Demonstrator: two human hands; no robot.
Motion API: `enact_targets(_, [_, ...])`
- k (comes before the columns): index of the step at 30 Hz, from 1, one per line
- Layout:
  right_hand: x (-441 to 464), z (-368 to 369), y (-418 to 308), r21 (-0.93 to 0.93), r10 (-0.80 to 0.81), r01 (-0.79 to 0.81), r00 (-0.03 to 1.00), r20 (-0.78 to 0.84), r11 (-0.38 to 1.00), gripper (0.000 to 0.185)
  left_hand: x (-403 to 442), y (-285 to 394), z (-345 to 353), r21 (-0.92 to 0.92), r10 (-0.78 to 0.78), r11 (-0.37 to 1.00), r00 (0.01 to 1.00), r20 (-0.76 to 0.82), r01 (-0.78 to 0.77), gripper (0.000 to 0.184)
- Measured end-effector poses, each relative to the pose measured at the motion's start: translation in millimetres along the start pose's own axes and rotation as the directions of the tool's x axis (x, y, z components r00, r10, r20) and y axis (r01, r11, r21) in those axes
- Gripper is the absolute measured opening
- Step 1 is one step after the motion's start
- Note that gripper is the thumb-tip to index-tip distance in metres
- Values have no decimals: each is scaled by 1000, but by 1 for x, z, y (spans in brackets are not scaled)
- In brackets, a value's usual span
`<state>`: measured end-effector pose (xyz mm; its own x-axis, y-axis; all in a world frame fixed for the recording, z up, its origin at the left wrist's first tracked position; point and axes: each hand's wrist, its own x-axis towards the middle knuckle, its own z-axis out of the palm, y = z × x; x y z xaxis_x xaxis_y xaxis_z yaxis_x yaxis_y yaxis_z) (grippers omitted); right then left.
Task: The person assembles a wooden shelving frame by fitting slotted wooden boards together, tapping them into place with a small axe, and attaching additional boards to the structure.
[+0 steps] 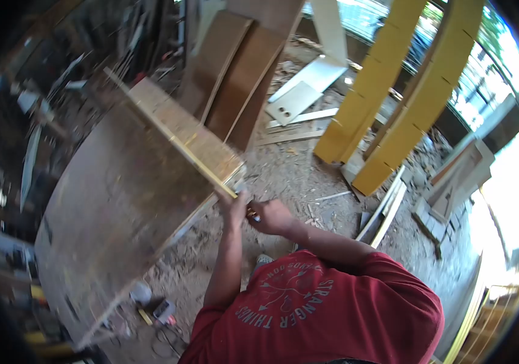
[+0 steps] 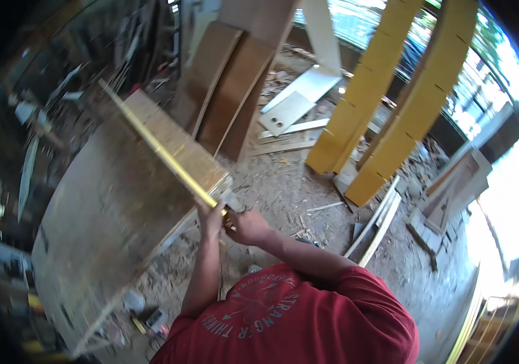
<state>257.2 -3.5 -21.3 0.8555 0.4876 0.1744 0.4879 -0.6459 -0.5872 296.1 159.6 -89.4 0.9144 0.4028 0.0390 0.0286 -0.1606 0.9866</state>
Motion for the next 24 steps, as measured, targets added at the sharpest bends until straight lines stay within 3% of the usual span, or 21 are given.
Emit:
enact_targets(2, [2,-13,1,-36,104,-100,984,143,994,30,0,15,4,-17,-99,995,995,-6,99,85])
enact_targets(3, [1,-17,14,44,51,-57,989,136,997,31,-3,26,6,-35,-198,980,980,10,198,85])
enact_targets(5, [-2,-23,41,207,-73,46,990,121,977,34,4,2,13,-15,-124,992,992,-21,124,89])
enact_targets(6, [-3,-29,55,323,-92,47,988,127,945,35,5,3,13,-49,-143,989,990,-13,142,91])
enact_targets(9, [-10,-47,113,400,-38,-20,990,137,916,33,-4,31,16,-160,-268,951,963,-4,264,98])
enact_targets(14, [-25,-96,243,373,194,-223,974,116,901,28,-10,50,16,-80,-368,929,926,-80,362,98])
enact_targets(17, [-33,-151,312,313,342,-359,933,109,879,31,-6,40,6,32,-280,959,959,-47,281,94])
enact_targets(18, [-35,-167,337,308,394,-408,913,109,859,32,-7,52,14,118,-272,951,954,-126,286,85])
enact_targets(21, [-42,-220,393,270,492,-496,866,86,826,31,4,22,4,122,-340,920,914,-223,372,72])
enact_targets(22, [-44,-232,413,275,505,-504,860,76,819,31,6,22,6,247,-314,889,905,-286,386,61])
enact_targets(24, [-37,-261,441,235,532,-538,841,94,809,31,8,35,18,307,-292,871,907,-304,383,64])
